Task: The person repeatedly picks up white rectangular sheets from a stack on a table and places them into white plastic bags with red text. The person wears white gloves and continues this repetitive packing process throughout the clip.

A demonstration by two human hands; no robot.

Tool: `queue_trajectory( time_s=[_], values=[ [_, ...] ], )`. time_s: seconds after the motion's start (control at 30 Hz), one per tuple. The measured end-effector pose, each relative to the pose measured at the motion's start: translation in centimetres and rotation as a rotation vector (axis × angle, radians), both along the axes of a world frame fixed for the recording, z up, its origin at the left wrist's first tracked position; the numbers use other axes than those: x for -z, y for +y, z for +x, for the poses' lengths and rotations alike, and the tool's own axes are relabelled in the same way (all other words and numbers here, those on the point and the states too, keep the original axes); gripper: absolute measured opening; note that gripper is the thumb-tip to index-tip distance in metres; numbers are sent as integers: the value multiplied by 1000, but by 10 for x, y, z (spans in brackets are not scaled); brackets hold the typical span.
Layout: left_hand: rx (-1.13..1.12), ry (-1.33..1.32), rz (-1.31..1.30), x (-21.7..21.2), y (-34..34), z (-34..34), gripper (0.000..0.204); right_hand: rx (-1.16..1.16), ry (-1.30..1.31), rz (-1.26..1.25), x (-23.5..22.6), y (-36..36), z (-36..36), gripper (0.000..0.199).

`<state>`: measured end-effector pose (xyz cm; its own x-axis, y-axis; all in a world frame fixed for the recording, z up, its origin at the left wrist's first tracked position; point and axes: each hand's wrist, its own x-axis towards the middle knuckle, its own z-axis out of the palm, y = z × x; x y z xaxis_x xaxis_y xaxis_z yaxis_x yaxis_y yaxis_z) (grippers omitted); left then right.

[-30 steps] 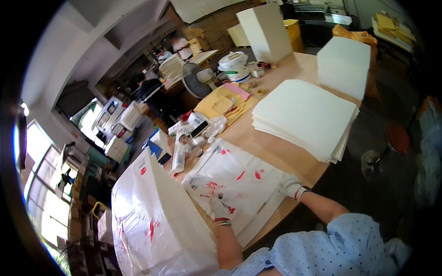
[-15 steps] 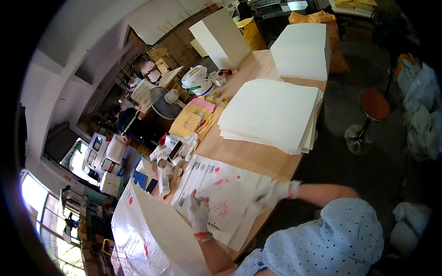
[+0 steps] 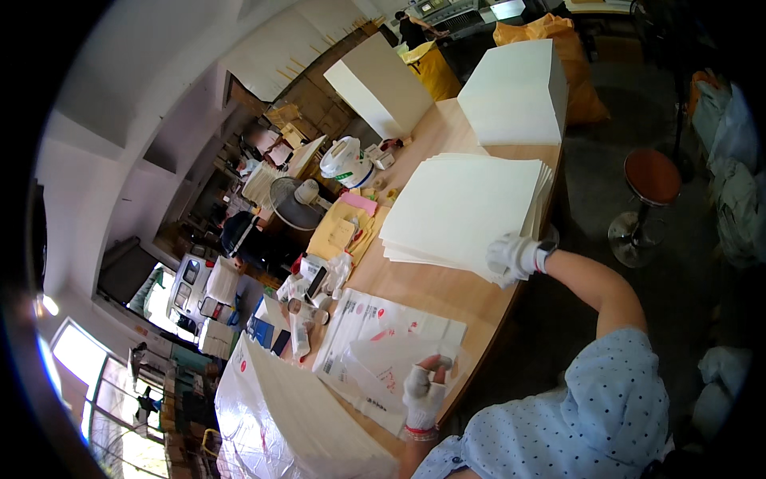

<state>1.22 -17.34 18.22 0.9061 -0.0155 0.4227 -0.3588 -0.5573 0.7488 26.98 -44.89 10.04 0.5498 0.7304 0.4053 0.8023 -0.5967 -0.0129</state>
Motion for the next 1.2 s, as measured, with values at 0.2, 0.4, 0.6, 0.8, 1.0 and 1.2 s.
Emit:
queue_trajectory(
  time_s=[0.2,0.4,0.6,0.8,1.0,1.2],
  values=[
    [178,388,-347,15,-35,11,19,163,451,261,13,-19,40,31],
    [247,750,-1354,61,-59,72,38,109,244,124,-58,34,-45,21],
    [154,943,-972,53,-3,81,41,-176,647,568,9,-35,-90,45],
    [56,695,-57,-7,-26,27,48,39,939,976,73,-46,-108,27],
    [53,448,437,43,-63,15,85,350,822,917,34,61,-173,33],
    [-781,82,415,-29,79,7,76,192,723,883,-28,24,-197,16]
  ],
)
